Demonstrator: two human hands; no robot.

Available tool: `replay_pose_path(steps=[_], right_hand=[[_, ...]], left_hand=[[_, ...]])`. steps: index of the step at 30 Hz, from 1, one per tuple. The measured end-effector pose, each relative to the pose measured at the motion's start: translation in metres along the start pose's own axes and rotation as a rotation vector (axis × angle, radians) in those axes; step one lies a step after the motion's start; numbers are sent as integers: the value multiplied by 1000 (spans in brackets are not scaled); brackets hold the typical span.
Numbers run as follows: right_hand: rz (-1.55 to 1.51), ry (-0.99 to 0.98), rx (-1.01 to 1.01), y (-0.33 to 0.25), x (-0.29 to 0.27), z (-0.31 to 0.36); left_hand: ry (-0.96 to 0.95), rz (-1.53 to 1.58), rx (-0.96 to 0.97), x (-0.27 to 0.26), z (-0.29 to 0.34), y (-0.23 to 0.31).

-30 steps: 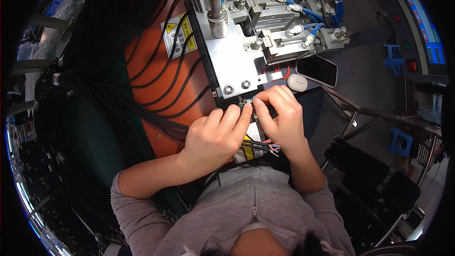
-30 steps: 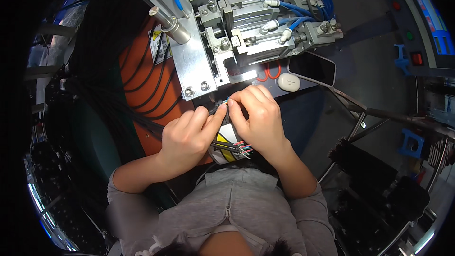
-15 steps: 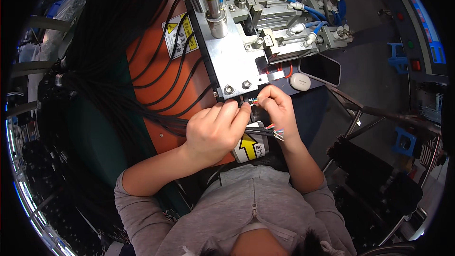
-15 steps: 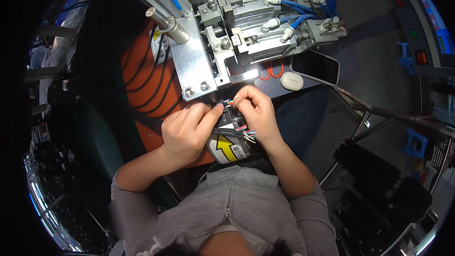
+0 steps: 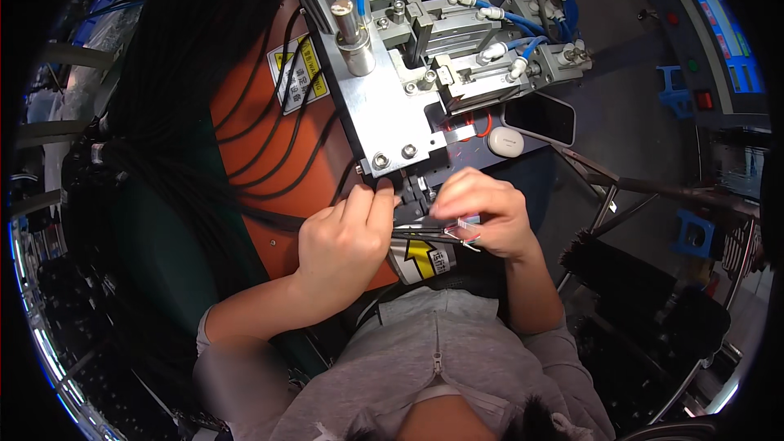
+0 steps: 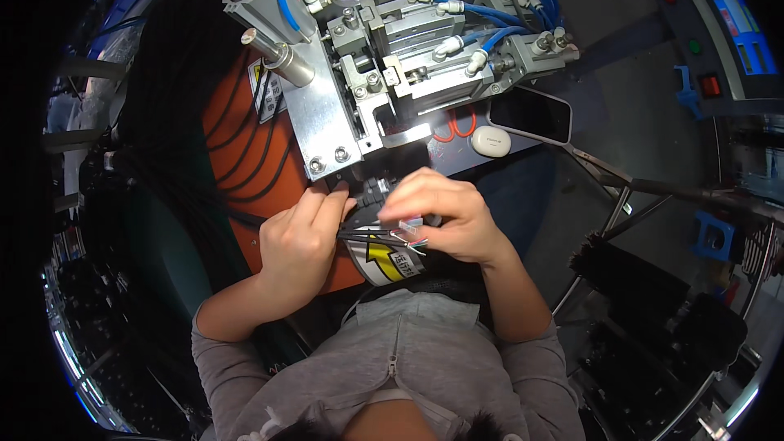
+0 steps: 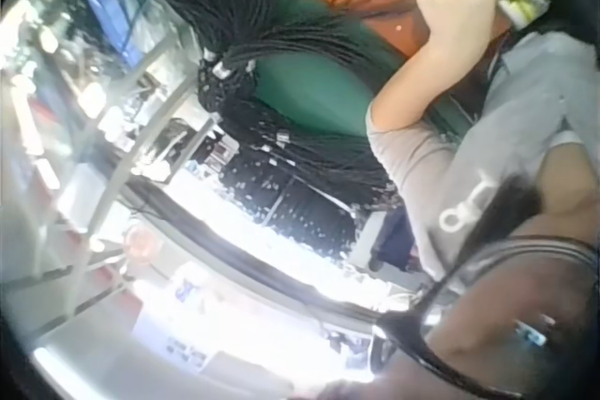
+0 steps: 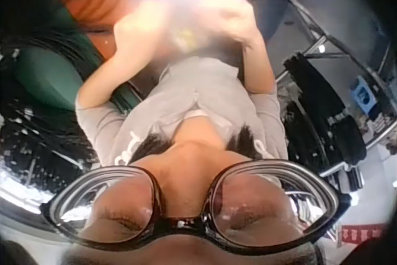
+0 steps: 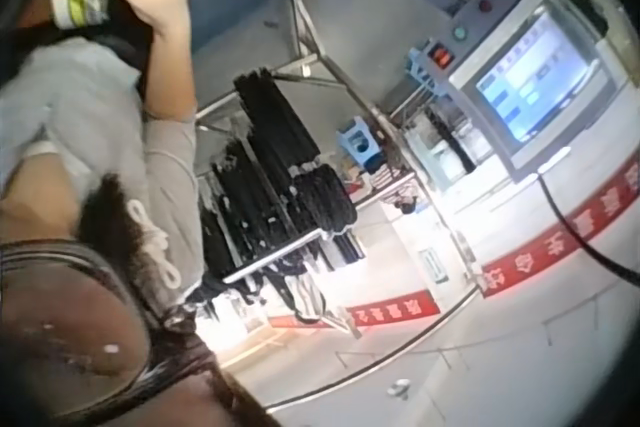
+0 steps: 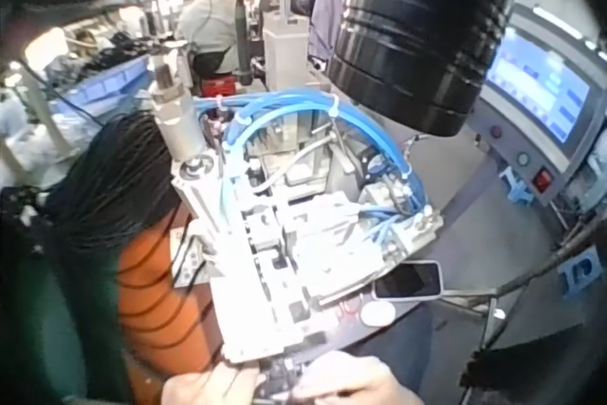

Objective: The person assembles a multi-wire harness by hand. They repeatedly pick individual colored wires from a bundle, insert them into a black connector block, and secure them using a crimping tool. The process involves precise manipulation of small components within a confined workspace.

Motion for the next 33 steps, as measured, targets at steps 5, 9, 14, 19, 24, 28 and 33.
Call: replay_pose_path(steps=[5, 9, 14, 19, 24, 28, 33], right_hand=[[110, 137, -75, -14, -9, 1], [77, 287, 22, -12, -16, 2], [209, 355, -95, -36, -9, -6], [314, 408, -207, -45, -7, -13], [35, 264, 76, -14, 1, -18], [-134, 406, 169, -10, -4, -14], [565, 399, -59, -52, -4, -16]], left_hand=[[151, 233, 239, -20, -7, 19], [312, 337, 322, -39, -2, 21], [301, 337, 281, -32, -3, 14], [346, 352, 263, -36, -2, 12], [343, 370, 261, -33, -1, 11], [317, 391, 263, -30, -4, 13], [273, 236, 262, -27, -1, 13]])
Point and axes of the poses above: each hand's wrist, its own z-axis away from the middle knuckle, its own x-axis out of the palm, y = z × x, the point moved 10 cm from there along -z, towards the middle knuckle, and after that the axes turned 11 degrees about z, right-handed, at the moved point
